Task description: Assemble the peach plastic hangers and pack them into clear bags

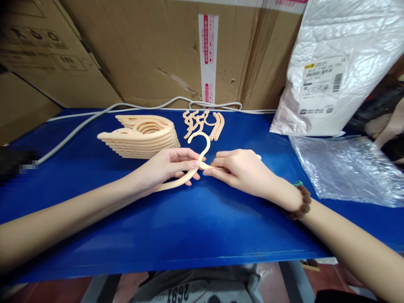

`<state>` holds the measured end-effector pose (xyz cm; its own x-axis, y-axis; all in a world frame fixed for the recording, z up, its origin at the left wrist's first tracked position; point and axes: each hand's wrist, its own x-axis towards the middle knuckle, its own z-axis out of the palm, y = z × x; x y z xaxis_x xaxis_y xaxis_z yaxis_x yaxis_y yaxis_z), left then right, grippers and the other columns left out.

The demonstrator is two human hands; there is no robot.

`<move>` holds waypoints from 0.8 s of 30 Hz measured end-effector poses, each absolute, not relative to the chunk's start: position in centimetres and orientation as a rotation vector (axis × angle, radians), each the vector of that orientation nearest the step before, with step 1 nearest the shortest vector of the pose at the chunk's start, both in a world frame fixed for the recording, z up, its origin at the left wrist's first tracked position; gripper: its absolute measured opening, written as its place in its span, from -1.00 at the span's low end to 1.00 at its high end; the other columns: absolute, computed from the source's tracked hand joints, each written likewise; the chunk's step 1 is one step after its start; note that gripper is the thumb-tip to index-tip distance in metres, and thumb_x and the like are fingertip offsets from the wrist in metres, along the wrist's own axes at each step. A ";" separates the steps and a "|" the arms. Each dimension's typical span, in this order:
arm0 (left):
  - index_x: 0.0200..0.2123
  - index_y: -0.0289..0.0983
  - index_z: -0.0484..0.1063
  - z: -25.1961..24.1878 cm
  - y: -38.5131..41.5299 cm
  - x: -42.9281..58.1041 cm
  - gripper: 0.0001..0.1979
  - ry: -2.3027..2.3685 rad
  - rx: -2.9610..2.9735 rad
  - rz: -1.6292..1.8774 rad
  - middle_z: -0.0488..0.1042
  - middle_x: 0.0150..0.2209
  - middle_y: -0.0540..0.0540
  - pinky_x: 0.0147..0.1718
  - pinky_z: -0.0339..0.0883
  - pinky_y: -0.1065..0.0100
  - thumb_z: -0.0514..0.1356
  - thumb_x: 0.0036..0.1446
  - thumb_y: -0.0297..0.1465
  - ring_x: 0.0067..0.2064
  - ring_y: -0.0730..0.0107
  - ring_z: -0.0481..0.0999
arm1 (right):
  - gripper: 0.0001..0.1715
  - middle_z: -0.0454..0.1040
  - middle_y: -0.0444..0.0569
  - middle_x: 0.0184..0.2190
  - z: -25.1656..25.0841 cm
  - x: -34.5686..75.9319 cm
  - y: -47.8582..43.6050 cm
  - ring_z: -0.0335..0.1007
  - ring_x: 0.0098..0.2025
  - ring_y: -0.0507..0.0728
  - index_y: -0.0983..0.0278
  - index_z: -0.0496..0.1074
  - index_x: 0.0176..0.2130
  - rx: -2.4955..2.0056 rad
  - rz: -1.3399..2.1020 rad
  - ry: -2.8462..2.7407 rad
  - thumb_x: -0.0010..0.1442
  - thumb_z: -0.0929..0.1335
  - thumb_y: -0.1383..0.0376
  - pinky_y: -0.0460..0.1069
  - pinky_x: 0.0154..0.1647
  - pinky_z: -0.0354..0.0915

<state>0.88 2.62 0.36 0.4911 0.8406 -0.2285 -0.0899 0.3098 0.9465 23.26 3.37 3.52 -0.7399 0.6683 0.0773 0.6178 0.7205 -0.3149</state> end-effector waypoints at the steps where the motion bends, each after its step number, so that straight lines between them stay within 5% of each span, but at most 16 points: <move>1: -0.25 -0.33 0.51 0.5 2.6 0.9 -0.85 0.855 1.076 0.728 0.59 -0.33 -0.10 -0.43 0.49 0.47 0.34 0.12 -0.40 -0.35 0.39 0.61 | -0.46 0.47 -0.06 -0.38 3.5 23.3 3.4 0.33 -0.43 0.01 0.28 0.51 -0.33 -1.022 0.393 -2.742 0.40 0.18 0.00 -0.07 -0.41 0.09; 13: -0.22 -0.33 0.51 0.3 2.5 0.7 -0.89 0.795 1.065 0.702 0.59 -0.30 -0.10 -0.50 0.48 0.53 0.29 0.19 -0.43 -0.34 0.41 0.62 | -0.61 0.51 -0.10 -0.29 3.3 24.2 4.4 0.42 -0.33 0.00 0.23 0.57 -0.18 -0.808 0.622 -2.709 0.36 0.27 0.06 -0.10 -0.30 0.16; 24: -0.16 -0.31 0.52 0.2 2.6 0.7 -0.84 0.763 1.081 0.663 0.60 -0.33 -0.07 -0.48 0.49 0.52 0.31 0.16 -0.44 -0.32 0.38 0.63 | -0.57 0.49 -0.08 -0.37 3.5 24.7 4.4 0.37 -0.42 0.00 0.28 0.57 -0.31 -0.776 0.533 -2.730 0.30 0.32 0.02 -0.09 -0.39 0.13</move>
